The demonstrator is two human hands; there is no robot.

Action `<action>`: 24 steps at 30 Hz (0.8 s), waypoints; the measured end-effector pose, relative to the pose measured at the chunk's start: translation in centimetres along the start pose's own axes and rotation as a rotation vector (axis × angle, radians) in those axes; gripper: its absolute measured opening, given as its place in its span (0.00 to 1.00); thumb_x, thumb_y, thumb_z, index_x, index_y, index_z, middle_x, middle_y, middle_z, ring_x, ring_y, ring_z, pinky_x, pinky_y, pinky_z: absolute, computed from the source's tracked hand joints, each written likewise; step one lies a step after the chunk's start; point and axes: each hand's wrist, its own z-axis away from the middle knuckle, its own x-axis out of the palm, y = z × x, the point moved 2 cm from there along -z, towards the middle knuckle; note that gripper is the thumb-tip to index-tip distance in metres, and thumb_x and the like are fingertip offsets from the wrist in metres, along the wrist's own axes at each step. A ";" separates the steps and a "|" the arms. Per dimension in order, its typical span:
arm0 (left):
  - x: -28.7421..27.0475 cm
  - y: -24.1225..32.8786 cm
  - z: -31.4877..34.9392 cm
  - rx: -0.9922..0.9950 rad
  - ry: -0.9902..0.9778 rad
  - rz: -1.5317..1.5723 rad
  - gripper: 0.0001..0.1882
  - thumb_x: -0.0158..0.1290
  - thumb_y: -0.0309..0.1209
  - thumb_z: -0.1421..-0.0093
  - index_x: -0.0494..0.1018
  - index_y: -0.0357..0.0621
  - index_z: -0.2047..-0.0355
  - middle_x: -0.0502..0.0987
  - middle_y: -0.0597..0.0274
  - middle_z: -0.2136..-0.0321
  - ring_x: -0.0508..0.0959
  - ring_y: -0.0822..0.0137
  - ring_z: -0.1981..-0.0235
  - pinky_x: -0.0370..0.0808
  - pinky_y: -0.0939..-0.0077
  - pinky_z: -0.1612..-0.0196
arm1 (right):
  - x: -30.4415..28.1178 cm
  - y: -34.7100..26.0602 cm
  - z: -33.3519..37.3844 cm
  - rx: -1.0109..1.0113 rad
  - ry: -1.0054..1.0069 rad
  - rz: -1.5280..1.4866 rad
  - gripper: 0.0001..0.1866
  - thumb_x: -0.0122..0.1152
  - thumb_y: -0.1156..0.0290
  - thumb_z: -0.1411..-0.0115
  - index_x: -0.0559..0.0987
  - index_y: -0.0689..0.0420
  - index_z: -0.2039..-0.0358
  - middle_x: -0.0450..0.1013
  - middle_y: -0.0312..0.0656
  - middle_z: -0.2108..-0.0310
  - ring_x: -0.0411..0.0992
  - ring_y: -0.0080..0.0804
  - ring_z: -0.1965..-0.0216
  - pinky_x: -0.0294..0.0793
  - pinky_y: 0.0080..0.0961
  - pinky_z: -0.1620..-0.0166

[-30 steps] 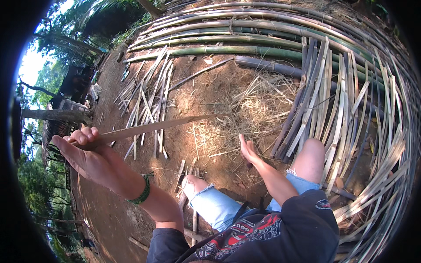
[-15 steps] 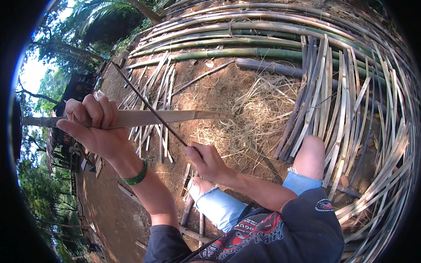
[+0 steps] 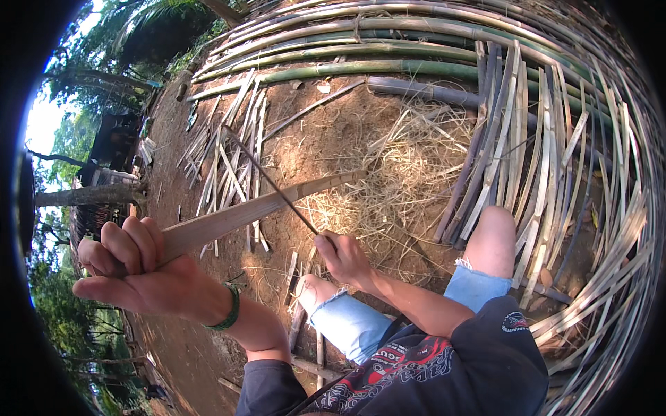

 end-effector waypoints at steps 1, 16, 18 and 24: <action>0.5 -0.1 -0.1 0.007 0.030 -0.017 0.27 0.47 0.58 0.36 0.54 0.52 0.77 0.51 0.73 0.88 0.48 0.81 0.90 0.43 0.84 0.87 | -0.8 6.2 0.1 0.192 0.016 0.004 0.32 0.41 0.46 0.30 0.67 0.58 0.84 0.57 0.35 0.91 0.57 0.22 0.88 0.55 0.28 0.84; 0.1 0.2 0.3 -0.006 0.002 -0.089 0.25 0.53 0.52 0.36 0.55 0.52 0.77 0.51 0.73 0.87 0.49 0.80 0.87 0.44 0.83 0.84 | -5.2 23.4 -0.1 0.580 0.078 0.123 0.39 0.37 0.39 0.32 0.68 0.58 0.90 0.57 0.36 0.92 0.56 0.26 0.88 0.57 0.37 0.82; 0.2 0.4 -0.1 0.005 -0.034 -0.079 0.25 0.54 0.52 0.37 0.55 0.53 0.78 0.51 0.73 0.87 0.49 0.80 0.87 0.44 0.83 0.84 | -5.6 24.3 -0.6 0.607 0.088 0.233 0.40 0.38 0.38 0.32 0.69 0.59 0.89 0.58 0.37 0.91 0.57 0.27 0.87 0.58 0.38 0.81; -2.6 0.0 -1.2 -0.141 -0.387 0.366 0.22 0.58 0.41 0.40 0.58 0.52 0.82 0.57 0.75 0.93 0.54 0.83 0.92 0.47 0.87 0.87 | -3.8 13.4 -1.0 0.238 -0.163 -0.119 0.34 0.41 0.41 0.32 0.66 0.55 0.86 0.59 0.30 0.90 0.59 0.21 0.87 0.58 0.24 0.82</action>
